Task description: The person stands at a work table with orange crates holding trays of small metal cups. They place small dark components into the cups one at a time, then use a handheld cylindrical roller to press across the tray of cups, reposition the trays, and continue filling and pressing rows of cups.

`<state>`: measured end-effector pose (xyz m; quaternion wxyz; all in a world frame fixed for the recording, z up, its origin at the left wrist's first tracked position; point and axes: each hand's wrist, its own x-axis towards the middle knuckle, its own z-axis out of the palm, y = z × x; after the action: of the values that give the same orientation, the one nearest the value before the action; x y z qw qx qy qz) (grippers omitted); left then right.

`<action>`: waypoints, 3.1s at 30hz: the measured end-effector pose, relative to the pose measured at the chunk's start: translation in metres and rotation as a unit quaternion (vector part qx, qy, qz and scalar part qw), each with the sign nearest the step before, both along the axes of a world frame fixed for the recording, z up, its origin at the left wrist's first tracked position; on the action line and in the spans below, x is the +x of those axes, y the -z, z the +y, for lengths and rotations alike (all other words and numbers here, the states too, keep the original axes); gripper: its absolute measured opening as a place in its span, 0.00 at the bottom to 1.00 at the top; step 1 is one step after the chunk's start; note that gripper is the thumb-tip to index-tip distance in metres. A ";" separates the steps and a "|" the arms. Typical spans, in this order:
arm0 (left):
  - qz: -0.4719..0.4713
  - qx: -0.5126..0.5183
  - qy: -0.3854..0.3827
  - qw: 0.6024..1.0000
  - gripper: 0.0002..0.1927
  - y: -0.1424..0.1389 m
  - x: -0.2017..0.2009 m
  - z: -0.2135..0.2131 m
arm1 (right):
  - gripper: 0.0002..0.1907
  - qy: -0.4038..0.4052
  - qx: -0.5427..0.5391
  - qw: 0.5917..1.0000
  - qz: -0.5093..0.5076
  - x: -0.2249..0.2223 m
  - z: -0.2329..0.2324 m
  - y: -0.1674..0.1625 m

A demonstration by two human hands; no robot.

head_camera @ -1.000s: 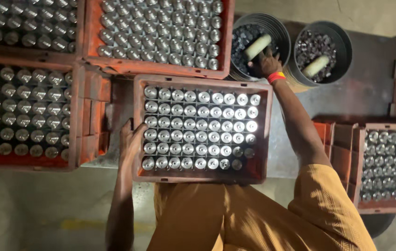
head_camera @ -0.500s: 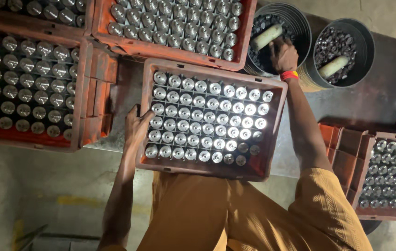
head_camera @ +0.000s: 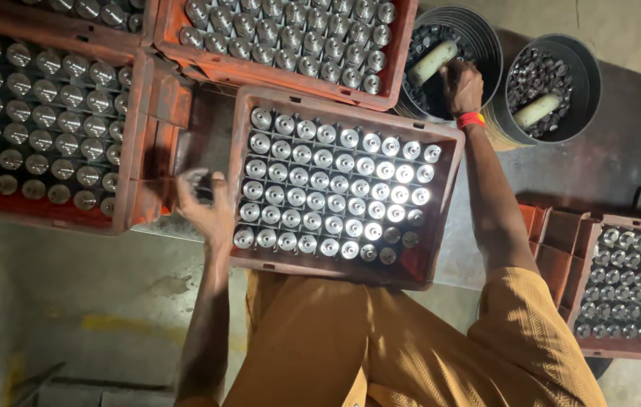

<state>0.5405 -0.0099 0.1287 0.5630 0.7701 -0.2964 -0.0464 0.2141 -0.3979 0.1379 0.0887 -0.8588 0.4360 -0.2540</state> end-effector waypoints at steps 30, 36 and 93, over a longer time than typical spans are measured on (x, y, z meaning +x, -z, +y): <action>0.854 -0.155 0.277 0.412 0.21 0.076 -0.172 -0.033 | 0.06 -0.062 0.071 0.956 -0.279 0.076 0.334 -0.017; 0.855 -0.148 0.268 0.419 0.23 0.074 -0.176 -0.038 | 0.08 -0.058 0.123 0.929 -0.344 0.079 0.335 -0.021; 0.671 -0.027 0.309 0.674 0.15 0.040 -0.148 -0.046 | 0.08 0.073 -0.002 0.992 0.106 -0.060 0.206 0.001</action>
<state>0.3926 -0.0562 0.0892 0.5844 0.3811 -0.0609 -0.7138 0.1542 -0.1920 0.1370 0.0210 -0.8469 0.5041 -0.1681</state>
